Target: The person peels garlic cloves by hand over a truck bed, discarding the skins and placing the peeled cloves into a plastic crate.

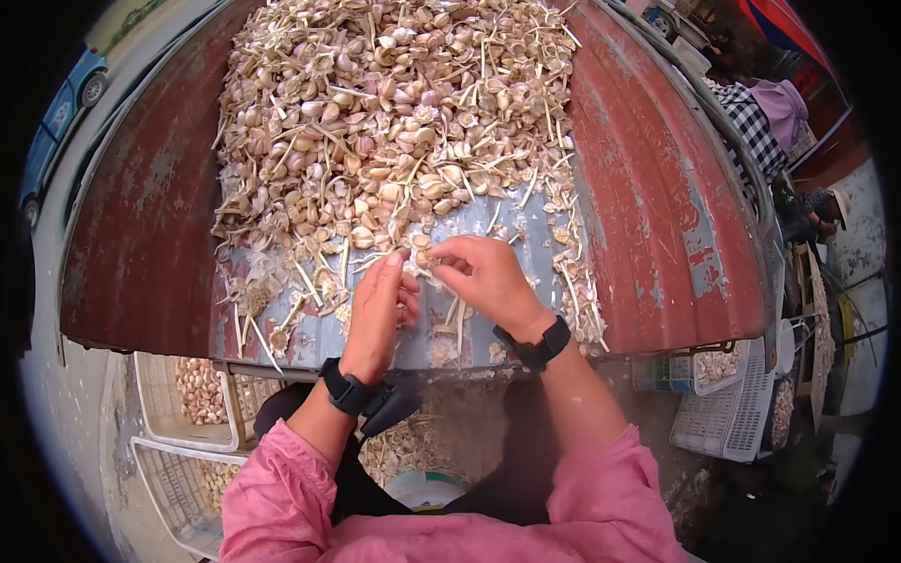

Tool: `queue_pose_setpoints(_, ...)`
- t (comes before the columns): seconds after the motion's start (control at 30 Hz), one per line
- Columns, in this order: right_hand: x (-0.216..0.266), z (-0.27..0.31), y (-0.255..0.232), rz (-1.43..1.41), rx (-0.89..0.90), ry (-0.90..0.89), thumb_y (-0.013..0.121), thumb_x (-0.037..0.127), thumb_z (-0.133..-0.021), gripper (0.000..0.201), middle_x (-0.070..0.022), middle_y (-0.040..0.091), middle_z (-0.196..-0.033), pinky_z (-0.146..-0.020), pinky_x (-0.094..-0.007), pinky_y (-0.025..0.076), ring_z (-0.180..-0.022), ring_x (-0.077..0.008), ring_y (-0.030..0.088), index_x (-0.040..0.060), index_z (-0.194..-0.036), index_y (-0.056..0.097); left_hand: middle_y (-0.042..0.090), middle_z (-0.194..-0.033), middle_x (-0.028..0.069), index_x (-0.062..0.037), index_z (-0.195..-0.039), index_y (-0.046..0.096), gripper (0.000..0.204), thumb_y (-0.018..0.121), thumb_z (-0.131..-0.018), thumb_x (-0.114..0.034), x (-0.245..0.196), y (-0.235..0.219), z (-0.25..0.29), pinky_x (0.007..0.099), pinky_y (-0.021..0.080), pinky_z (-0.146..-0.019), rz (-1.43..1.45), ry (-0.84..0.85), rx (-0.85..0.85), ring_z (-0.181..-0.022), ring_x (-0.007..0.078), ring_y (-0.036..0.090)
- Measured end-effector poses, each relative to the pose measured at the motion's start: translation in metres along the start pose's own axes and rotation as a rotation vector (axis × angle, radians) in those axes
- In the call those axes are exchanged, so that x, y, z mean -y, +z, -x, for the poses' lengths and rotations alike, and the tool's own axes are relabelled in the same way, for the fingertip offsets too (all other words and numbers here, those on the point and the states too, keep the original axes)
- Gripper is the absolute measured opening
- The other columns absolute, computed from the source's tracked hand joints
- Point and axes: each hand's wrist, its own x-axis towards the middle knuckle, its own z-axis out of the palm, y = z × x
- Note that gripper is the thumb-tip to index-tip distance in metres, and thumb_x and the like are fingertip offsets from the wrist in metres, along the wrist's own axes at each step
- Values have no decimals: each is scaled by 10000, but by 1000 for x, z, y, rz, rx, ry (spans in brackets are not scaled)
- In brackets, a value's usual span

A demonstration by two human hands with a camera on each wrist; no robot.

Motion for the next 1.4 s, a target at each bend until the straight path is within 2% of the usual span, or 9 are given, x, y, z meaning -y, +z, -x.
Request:
queue_pose_setpoints(0.17, 20, 26, -5, -143, 30, -216, 594, 10, -710, 191, -54, 581, -724, -566, -219, 436, -626, -113, 553, 42, -897, 617, 419, -607, -76, -33, -1011, 541, 326, 441, -889, -319, 0, -5, 5, 167, 226, -416, 151, -135, 391, -473, 8, 300)
queue_pose_setpoints(0.33, 18, 46, -1, -659, -25, 217, 616, 106, -757, 164, -59, 552, -660, -494, -224, 411, -544, -106, 531, -25, -770, 520, 431, -658, -60, -28, -1019, 532, 289, 436, -898, -273, 14, 12, 14, 164, 267, -457, 107, 35, 250, -526, 7, 340)
queue_pose_setpoints(0.47, 16, 48, 14, 14, -140, -52, 591, 276, -792, 307, -90, 500, -520, -431, -283, 383, -452, -207, 506, 13, -697, 463, 460, -732, -31, -32, -1046, 521, 252, 403, -917, -214, 27, 26, 17, 168, 351, -562, -8, 281, 63, -651, 18, 404)
queue_pose_setpoints(0.67, 14, 50, 22, -6, -307, -136, 504, 209, -825, 265, -138, 457, -511, -433, -367, 363, -451, -295, 482, 24, -641, 459, 530, -882, 4, -14, -1050, 514, 250, 383, -924, -186, 37, 36, 22, 179, 388, -655, -193, 598, -10, -740, 38, 453)
queue_pose_setpoints(0.97, 21, 53, 6, -393, -84, 78, 464, 146, -838, 200, -43, 477, -504, -448, -299, 386, -459, -125, 493, 1, -704, 495, 405, -613, -28, -51, -996, 478, 243, 392, -918, -264, 17, 24, 21, 170, 257, -434, 610, -184, 337, -463, 36, 302)
queue_pose_setpoints(1.07, 6, 46, -12, -877, 52, 287, 493, 106, -824, 147, -6, 469, -516, -469, -262, 402, -488, -71, 484, -5, -739, 538, 369, -583, -22, -55, -990, 465, 253, 378, -920, -282, 9, 27, 27, 176, 253, -422, 638, -257, 308, -440, 42, 288)
queue_pose_setpoints(1.23, -20, 43, -29, 146, -311, -97, 534, 57, -802, 121, -54, 530, -701, -533, -207, 413, -561, -84, 498, 4, -889, 599, 383, -593, -18, -50, -945, 464, 240, 370, -917, -269, -1, 22, 41, 187, 250, -429, 559, -251, 468, -443, 52, 291)
queue_pose_setpoints(1.33, 0, 43, -26, -46, -331, 113, 535, 58, -803, 139, -51, 535, -756, -534, -205, 409, -600, -81, 501, 10, -916, 601, 502, -741, 42, 5, -977, 474, 295, 382, -910, -267, -36, 32, 83, 213, 358, -513, 347, -143, 614, -589, 72, 437)
queue_pose_setpoints(1.4, 7, 43, -24, 5, -281, 76, 541, 75, -810, 139, -38, 534, -759, -541, -201, 401, -612, -79, 495, -6, -909, 594, 524, -800, 69, 21, -1044, 456, 329, 372, -913, -269, -48, 26, 95, 243, 391, -536, 328, 59, 1107, -630, 97, 476)
